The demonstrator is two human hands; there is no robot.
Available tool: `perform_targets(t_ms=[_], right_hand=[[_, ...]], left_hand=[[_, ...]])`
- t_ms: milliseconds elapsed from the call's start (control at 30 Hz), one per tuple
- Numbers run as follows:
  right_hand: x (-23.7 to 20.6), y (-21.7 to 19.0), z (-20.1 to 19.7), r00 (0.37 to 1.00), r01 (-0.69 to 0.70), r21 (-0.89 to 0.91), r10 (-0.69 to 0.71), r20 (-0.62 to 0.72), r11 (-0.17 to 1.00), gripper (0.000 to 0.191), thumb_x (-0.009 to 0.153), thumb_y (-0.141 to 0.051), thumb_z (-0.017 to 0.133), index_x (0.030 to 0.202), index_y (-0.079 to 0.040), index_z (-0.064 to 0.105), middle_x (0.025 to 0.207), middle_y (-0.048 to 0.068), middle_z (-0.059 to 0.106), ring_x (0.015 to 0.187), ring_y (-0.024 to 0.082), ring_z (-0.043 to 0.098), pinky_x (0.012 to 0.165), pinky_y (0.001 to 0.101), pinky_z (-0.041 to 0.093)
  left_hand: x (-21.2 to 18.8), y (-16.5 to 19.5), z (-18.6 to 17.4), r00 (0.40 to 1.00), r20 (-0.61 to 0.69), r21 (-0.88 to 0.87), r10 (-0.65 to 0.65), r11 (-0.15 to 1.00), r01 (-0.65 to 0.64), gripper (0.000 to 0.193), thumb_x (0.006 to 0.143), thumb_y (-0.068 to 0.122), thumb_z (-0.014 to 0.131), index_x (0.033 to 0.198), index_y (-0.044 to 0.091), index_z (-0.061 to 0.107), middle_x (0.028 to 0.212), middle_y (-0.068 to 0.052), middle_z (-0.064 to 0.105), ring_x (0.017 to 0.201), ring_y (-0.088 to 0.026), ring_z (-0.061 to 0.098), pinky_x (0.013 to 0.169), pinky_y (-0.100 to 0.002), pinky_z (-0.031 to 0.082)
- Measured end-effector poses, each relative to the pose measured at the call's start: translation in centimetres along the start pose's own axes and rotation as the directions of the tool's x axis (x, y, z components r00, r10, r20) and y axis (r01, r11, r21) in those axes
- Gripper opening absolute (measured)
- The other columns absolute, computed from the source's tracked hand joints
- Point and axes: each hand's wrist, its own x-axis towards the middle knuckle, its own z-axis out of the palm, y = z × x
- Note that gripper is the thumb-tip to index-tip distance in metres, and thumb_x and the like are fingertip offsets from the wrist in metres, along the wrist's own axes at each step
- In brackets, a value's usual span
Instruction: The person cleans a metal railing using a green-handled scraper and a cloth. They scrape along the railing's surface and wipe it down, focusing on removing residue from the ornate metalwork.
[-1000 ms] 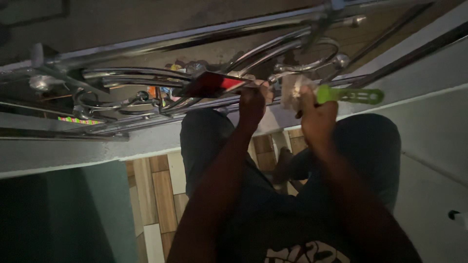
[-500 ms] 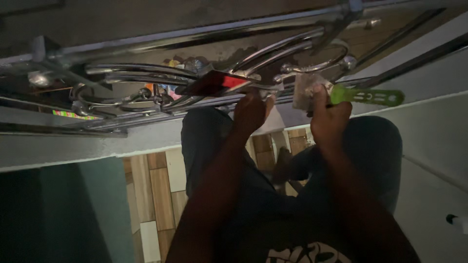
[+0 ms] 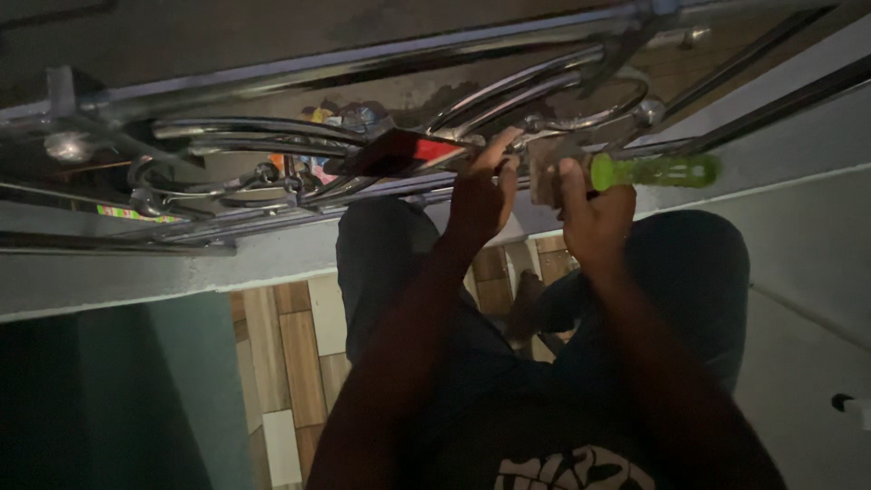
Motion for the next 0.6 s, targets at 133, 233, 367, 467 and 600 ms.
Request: perform_targets(t_ms=[133, 233, 367, 467, 600], right_hand=[[0.2, 0.0, -1.1, 0.991, -0.133, -0.027, 0.132, -0.012, 0.991, 0.026, 0.107, -0.026, 0.062, 0.101, -0.001, 0.068, 0.078, 0.007, 0.069, 0.064, 0.012, 0.066, 0.054, 0.0292, 0.053], [0.2, 0.5, -1.9, 0.987, -0.141, -0.087, 0.133, -0.085, 0.986, 0.025, 0.107, -0.025, 0.064, 0.105, -0.001, 0.069, 0.086, 0.005, 0.072, 0.072, 0.012, 0.070, 0.061, 0.0295, 0.057], [0.0, 1.3, -2.8, 0.998, 0.014, -0.070, -0.018, -0.053, 0.997, 0.026, 0.111, -0.022, 0.065, 0.103, 0.002, 0.068, 0.086, 0.009, 0.069, 0.073, 0.017, 0.065, 0.065, 0.0346, 0.052], [0.0, 2.0, -2.8, 0.999, -0.016, -0.138, 0.010, -0.045, 0.990, 0.024, 0.108, -0.022, 0.064, 0.105, 0.001, 0.068, 0.084, 0.007, 0.068, 0.071, 0.015, 0.066, 0.063, 0.0337, 0.053], [-0.2, 2.7, -2.7, 0.998, 0.052, -0.156, -0.055, -0.018, 0.986, 0.021, 0.110, -0.020, 0.065, 0.107, 0.001, 0.064, 0.088, 0.008, 0.065, 0.079, 0.016, 0.064, 0.070, 0.0355, 0.052]], left_hand=[[0.6, -0.5, 0.5, 0.944, 0.188, -0.101, -0.270, 0.951, 0.292, 0.047, 0.106, 0.023, 0.060, 0.148, 0.005, 0.048, 0.133, -0.020, 0.068, 0.111, -0.026, 0.075, 0.094, -0.036, 0.060], [0.9, -0.3, 0.2, 1.000, 0.010, -0.249, -0.026, 0.968, 0.028, 0.047, 0.093, 0.004, 0.062, 0.140, 0.001, 0.055, 0.137, -0.025, 0.062, 0.121, -0.032, 0.067, 0.101, -0.041, 0.054], [1.5, -0.3, 0.0, 0.981, 0.155, -0.263, -0.120, 0.952, 0.158, 0.031, 0.096, -0.003, 0.061, 0.125, 0.006, 0.063, 0.123, -0.016, 0.070, 0.106, -0.025, 0.074, 0.093, -0.035, 0.059], [1.7, -0.6, 0.3, 0.992, 0.126, -0.324, -0.022, 0.944, 0.062, 0.028, 0.096, -0.006, 0.061, 0.121, 0.007, 0.062, 0.127, -0.016, 0.066, 0.104, -0.025, 0.073, 0.091, -0.034, 0.059], [1.2, -0.8, 1.2, 0.996, 0.072, -0.437, -0.054, 0.896, 0.080, 0.041, 0.088, -0.009, 0.057, 0.126, 0.006, 0.058, 0.118, -0.016, 0.065, 0.104, -0.027, 0.070, 0.092, -0.036, 0.057]])
